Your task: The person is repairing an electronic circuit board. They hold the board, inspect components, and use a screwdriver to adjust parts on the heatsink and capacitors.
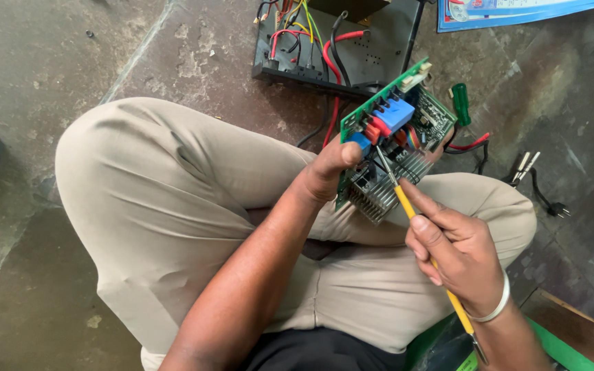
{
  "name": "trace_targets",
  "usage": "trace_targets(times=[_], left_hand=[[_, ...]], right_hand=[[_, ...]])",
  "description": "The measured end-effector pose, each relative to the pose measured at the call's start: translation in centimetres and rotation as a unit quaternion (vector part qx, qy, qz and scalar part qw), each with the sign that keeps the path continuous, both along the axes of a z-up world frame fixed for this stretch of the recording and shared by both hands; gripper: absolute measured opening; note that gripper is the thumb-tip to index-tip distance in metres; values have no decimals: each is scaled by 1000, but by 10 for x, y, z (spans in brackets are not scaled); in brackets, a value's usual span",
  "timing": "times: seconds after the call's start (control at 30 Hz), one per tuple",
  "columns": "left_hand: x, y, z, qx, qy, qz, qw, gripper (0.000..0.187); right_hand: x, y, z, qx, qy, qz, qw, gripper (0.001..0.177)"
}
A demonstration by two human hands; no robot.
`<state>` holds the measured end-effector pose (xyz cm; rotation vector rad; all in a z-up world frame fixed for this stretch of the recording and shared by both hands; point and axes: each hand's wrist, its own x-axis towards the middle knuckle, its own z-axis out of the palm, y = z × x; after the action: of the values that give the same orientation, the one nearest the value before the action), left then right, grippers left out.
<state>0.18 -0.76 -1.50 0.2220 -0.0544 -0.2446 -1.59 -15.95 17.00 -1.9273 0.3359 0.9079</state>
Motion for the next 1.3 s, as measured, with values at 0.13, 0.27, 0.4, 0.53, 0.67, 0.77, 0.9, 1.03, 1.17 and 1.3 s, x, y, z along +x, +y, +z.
trace_targets(times=[0.13,0.27,0.4,0.53,0.67,0.77,0.9,1.03,1.17,1.3], left_hand=[[-2,-5,-6,2,11,-31,999,110],[3,3,3,61,-24,10,998,105],[6,5,17,-6,-46,10,999,103],[11,4,26,-44,-55,30,997,93],[7,7,30,-74,-38,20,996,100],[5,4,25,-68,-31,30,997,98],[3,-4,10,-26,-2,48,998,101],[1,-9,-7,-92,52,27,994,106],[-2,-8,-15,-96,58,29,993,100],[-1,-5,-15,-84,104,31,990,106]], right_hand=[[-8,-2,-8,-9,-34,12,999,49],[-17,1,-11,-7,-56,-3,998,49],[-23,5,-14,-6,-79,-7,997,49],[-28,12,-20,-5,-113,-14,993,49],[-28,18,-24,18,-93,-36,995,48],[-27,17,-20,14,-72,-45,996,48],[-26,12,-19,19,-78,-40,996,48],[-25,4,-15,43,-121,-47,991,50],[-20,-8,-11,34,-108,-3,994,48],[-9,-20,-5,-17,-96,35,995,48]])
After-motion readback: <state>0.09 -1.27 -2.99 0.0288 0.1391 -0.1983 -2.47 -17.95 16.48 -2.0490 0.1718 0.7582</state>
